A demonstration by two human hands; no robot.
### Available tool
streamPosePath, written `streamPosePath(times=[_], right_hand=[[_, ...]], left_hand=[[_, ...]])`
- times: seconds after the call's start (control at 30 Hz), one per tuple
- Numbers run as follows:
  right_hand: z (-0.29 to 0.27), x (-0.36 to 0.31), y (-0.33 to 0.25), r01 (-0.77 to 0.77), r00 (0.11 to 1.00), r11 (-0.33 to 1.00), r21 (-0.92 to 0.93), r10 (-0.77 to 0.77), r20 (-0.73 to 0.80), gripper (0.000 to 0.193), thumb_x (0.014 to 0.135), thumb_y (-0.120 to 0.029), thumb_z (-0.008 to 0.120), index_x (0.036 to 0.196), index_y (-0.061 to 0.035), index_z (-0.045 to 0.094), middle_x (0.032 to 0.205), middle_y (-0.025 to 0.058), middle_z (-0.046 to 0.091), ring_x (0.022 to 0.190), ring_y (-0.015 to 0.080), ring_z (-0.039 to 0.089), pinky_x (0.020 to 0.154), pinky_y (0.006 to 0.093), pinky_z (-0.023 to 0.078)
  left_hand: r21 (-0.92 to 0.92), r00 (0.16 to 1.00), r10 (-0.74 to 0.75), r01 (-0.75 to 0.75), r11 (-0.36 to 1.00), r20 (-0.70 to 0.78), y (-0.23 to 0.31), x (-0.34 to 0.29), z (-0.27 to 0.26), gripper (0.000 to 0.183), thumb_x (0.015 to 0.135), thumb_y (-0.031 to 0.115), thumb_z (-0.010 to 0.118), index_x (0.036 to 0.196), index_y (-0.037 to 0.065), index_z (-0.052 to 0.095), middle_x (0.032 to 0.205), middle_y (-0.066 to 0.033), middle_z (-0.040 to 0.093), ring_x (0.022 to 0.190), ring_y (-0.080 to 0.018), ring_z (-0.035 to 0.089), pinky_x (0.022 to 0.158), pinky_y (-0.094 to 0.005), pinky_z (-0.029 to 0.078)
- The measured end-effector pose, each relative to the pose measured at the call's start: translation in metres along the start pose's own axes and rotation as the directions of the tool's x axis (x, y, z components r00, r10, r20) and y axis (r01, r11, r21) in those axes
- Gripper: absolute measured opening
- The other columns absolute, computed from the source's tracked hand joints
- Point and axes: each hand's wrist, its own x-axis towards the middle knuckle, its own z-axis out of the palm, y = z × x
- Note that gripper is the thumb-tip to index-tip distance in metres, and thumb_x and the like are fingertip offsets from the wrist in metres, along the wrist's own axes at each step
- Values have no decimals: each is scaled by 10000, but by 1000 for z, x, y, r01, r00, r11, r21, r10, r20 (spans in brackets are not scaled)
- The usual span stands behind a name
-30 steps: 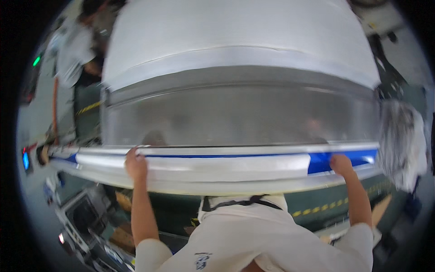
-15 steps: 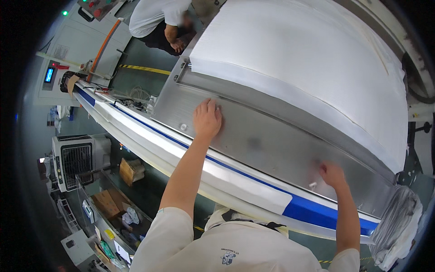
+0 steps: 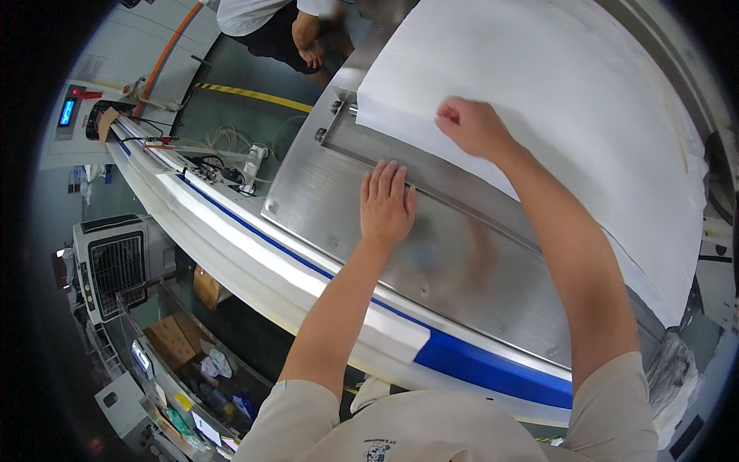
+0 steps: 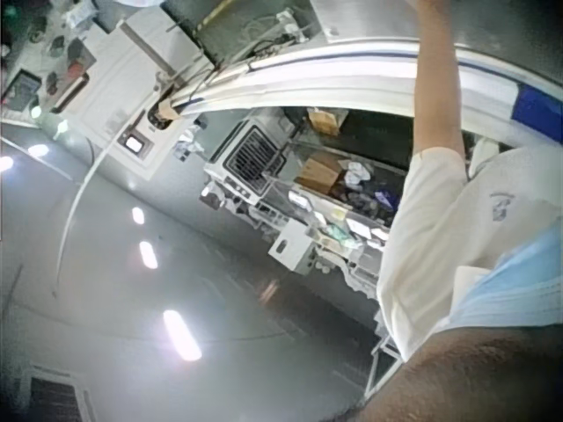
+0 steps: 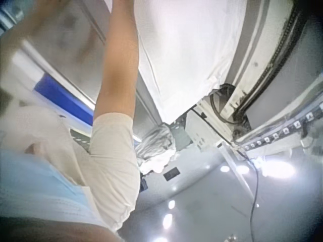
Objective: The person repeatedly folds large white sheets on a metal workbench using a metal bar as a guide. They align the sheet edge with the bar, fold it over, and press down to create a crease. The process is repeated multiple times to stack the folded sheets.
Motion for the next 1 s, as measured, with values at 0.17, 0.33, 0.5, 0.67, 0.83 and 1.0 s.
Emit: streamPosePath(times=[0.17,0.33,0.5,0.67,0.83,1.0], right_hand=[[28,74,-13,41,999,994,100,-38,-36,189,740,-256,599,811,-88,648,796,91,661,741,267,626,689,367,495],[37,97,-8,-3,1000,999,-40,3,-6,175,721,-270,607,785,-119,670,813,79,665,774,254,628,723,365,499],[35,99,-11,-101,995,991,-83,98,-35,171,716,-271,599,795,-142,678,826,64,668,800,250,627,734,372,499],[33,92,-13,-113,991,989,-97,104,-89,191,725,-290,580,811,-150,678,821,51,667,794,256,623,713,376,497],[34,89,-8,-102,986,992,-77,91,-139,210,744,-314,602,817,-130,672,769,19,667,732,203,622,671,334,488],[39,92,-8,-117,986,990,-80,106,-131,222,750,-328,621,808,-119,672,738,6,666,698,175,619,653,310,484]], left_hand=[[-11,999,-27,27,1000,23,-6,2,-2,346,851,228,523,1149,53,521,1219,-128,492,1203,-316,410,1029,-461,284],[-20,998,-44,45,999,47,-9,2,-1,344,850,224,525,1153,62,517,1229,-113,480,1213,-306,399,1033,-461,279],[-38,999,-39,40,998,31,-9,5,-1,362,843,210,528,1172,63,503,1222,-115,482,1199,-304,410,1027,-461,281],[-83,998,-63,60,995,-26,-18,36,-10,400,816,171,531,1200,68,489,1235,-123,474,1155,-298,441,995,-453,301],[143,951,158,-123,982,-267,-55,115,0,455,788,163,538,1233,93,472,1254,-117,468,1137,-290,457,980,-447,312],[186,967,192,-161,969,-167,-76,123,7,416,785,187,542,1197,160,498,1254,-80,475,1141,-271,460,975,-439,313]])
